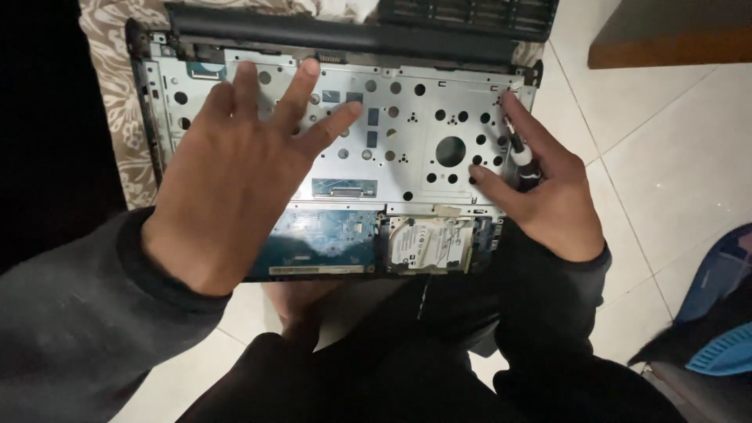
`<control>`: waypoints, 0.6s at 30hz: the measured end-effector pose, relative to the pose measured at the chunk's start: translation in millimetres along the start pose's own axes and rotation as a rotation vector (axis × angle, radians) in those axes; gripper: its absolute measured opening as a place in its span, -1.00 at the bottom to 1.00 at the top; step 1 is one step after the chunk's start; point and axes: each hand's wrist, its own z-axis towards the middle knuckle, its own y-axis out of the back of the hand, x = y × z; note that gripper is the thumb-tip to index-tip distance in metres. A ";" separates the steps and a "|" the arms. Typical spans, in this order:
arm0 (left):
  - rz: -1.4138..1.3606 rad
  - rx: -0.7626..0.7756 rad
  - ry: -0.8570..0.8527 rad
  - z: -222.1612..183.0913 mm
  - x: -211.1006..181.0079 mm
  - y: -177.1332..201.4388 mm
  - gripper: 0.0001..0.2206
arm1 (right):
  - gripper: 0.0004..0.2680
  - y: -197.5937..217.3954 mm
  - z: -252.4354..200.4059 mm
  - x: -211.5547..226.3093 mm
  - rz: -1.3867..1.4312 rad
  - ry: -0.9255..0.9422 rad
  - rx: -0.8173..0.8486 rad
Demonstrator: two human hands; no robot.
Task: Installing or replacing a hard drive in a laptop by removing the internal casing and screws.
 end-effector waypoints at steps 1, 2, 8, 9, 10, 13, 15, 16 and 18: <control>0.001 0.002 -0.001 1.9 -0.9 0.6 -0.18 | -0.45 0.7 1.2 -1.8 0.002 -0.001 0.001; 0.019 0.032 0.000 3.0 -2.1 1.6 -0.16 | -0.44 1.6 1.6 -3.2 -0.002 0.021 0.013; 0.107 0.227 -0.182 15.3 -13.9 16.7 -0.21 | -0.44 7.3 3.4 8.1 -0.024 -0.037 0.059; 0.201 0.295 -0.335 21.0 -14.9 25.5 -0.42 | -0.45 7.1 3.8 9.3 -0.018 -0.043 0.067; 0.203 0.301 -0.335 21.2 -19.7 18.5 -0.42 | -0.45 8.3 3.7 10.3 -0.012 -0.041 0.071; 0.210 0.065 -0.175 24.9 -33.6 -1.1 -0.10 | -0.44 13.6 4.7 10.4 -0.063 -0.066 0.077; 0.141 0.009 -0.141 31.3 -39.0 -10.1 -0.14 | -0.43 20.5 9.0 9.2 -0.354 -0.125 0.083; 0.144 0.012 -0.141 31.1 -35.7 -7.2 -0.14 | -0.43 22.2 13.3 4.6 -0.350 -0.123 0.083; 0.164 -0.003 -0.192 33.6 -28.7 -1.3 -0.12 | -0.31 26.5 22.4 -5.7 -0.633 -0.115 0.175</control>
